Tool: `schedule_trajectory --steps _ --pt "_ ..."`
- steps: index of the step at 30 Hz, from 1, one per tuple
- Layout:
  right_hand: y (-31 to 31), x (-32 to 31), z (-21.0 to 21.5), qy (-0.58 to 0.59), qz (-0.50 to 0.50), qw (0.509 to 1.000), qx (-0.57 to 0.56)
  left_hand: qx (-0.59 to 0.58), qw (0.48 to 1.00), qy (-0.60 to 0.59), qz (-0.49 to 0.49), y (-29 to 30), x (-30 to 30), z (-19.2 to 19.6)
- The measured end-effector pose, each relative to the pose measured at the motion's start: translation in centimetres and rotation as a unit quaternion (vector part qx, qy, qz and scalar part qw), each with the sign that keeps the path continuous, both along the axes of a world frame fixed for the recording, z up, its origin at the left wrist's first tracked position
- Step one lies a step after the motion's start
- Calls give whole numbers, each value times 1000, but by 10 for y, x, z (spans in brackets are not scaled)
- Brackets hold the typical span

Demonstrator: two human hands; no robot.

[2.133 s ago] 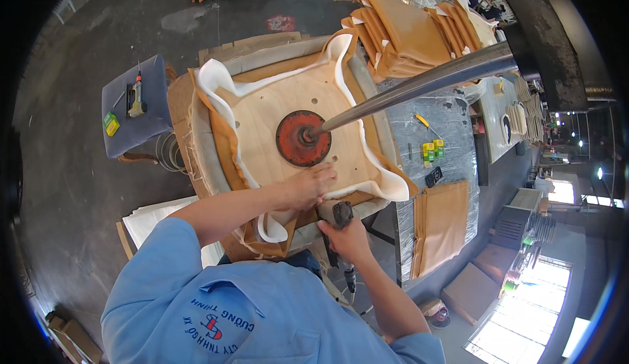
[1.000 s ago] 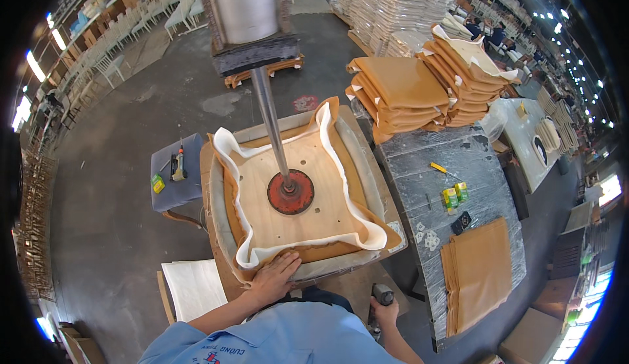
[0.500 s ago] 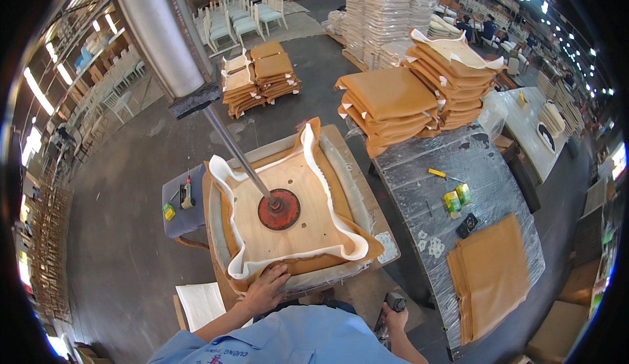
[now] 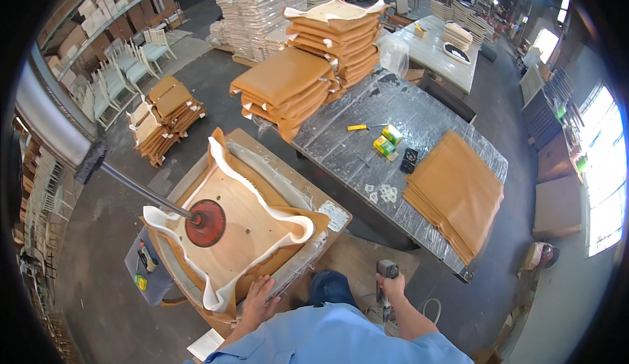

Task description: The person uses a staple gun to attach a white fabric cover to a wooden chair seat frame, then places a brown paper sheet over the seat and staples it in place. The person repeats the process with another seat, aligning and securing the fabric and paper layers.

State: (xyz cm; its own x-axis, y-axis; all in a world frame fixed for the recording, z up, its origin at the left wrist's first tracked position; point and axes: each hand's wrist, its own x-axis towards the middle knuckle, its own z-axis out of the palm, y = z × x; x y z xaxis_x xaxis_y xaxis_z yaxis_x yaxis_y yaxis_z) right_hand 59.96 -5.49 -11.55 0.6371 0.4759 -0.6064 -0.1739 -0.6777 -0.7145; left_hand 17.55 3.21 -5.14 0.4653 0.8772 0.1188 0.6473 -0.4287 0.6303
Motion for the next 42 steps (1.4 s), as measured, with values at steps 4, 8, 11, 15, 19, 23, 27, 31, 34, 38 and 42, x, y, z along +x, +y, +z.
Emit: schedule_trajectory --steps 4,8,11,15,19,23,27,31,34,38,42 --pt "34 44 0 27 14 996 83 -15 1000 6 15 2 7 6" --pt "106 92 -10 127 -39 987 95 -31 999 -2 22 10 33 17" --pt "162 129 -29 169 -70 979 89 -87 994 38 63 22 58 26" --pt "235 176 -66 192 -95 975 66 -144 970 138 141 17 91 38" --pt "285 220 -114 190 -56 977 83 -207 929 224 208 15 122 46" --pt "336 243 -147 238 -35 970 36 -141 919 284 234 19 146 49" --pt "332 296 -168 241 -65 967 49 -220 914 238 245 39 151 48" --pt "365 287 -189 230 -15 973 3 -244 873 260 332 13 188 78" --pt "344 288 -170 153 -41 984 -87 -237 888 263 292 40 169 70" --pt "364 266 -144 -234 367 885 -162 -226 899 232 295 29 163 67" --pt "376 98 -29 101 413 901 82 -216 898 217 317 22 170 54"
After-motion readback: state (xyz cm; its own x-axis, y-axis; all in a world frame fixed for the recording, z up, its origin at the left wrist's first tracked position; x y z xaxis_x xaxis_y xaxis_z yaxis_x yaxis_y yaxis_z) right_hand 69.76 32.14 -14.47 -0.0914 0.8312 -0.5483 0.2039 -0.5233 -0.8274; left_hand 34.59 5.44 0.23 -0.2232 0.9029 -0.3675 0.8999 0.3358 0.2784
